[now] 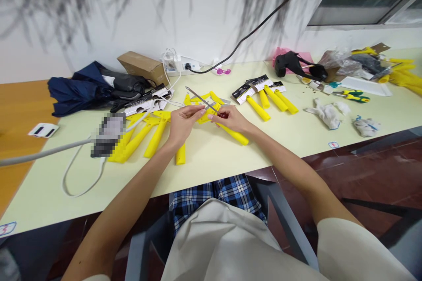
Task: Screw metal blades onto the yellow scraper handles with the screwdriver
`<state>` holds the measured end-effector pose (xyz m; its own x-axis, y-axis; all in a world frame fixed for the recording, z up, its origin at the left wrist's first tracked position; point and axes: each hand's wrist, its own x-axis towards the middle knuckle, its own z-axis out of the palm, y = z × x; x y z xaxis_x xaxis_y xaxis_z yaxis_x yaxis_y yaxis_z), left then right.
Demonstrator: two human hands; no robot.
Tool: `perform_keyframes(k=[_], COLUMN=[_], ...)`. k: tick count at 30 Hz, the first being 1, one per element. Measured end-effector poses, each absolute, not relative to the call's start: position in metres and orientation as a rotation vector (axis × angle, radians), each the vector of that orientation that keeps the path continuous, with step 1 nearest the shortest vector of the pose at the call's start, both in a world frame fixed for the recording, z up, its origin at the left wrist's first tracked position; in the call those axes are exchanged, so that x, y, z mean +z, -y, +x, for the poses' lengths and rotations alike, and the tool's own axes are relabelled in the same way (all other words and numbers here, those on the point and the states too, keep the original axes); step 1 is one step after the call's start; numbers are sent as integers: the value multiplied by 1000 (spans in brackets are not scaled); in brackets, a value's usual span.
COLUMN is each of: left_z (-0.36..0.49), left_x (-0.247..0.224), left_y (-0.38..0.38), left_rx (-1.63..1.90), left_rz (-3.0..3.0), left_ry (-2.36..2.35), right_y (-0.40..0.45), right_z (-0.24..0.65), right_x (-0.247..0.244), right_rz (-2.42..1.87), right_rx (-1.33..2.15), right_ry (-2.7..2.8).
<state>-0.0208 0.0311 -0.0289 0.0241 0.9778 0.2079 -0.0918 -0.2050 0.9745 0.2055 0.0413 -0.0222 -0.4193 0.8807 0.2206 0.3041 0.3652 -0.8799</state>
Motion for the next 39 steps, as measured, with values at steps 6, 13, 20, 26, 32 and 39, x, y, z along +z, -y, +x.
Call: perform_keyframes(k=[6,13,20,26,32,39], left_z=[-20,-18,-17,-17,-18,-19], left_x=[-27,-29,-24,-24,-26,-32], left_y=[-29,-26,-23,-24,-26,-27], left_rx=[1355,1348,1305,1275,1237,1241], left_rz=[1275,1244,1339,1390,1416,1475], left_ry=[-1029,-1026,-992,-945,-945,-960], right_y=[-40,-38,-36,-36,-39,-40], right_z=[207,206,205,206,207,206], right_x=[-21,-21,-18,-16,-21,-22], right_rz=[-1039,-1051,-1071,-1064,-1022,-1034], right_rx=[1037,1059,1081,1091,1120,1151], right_ry=[1928,1930,1906,1905,1897,1871])
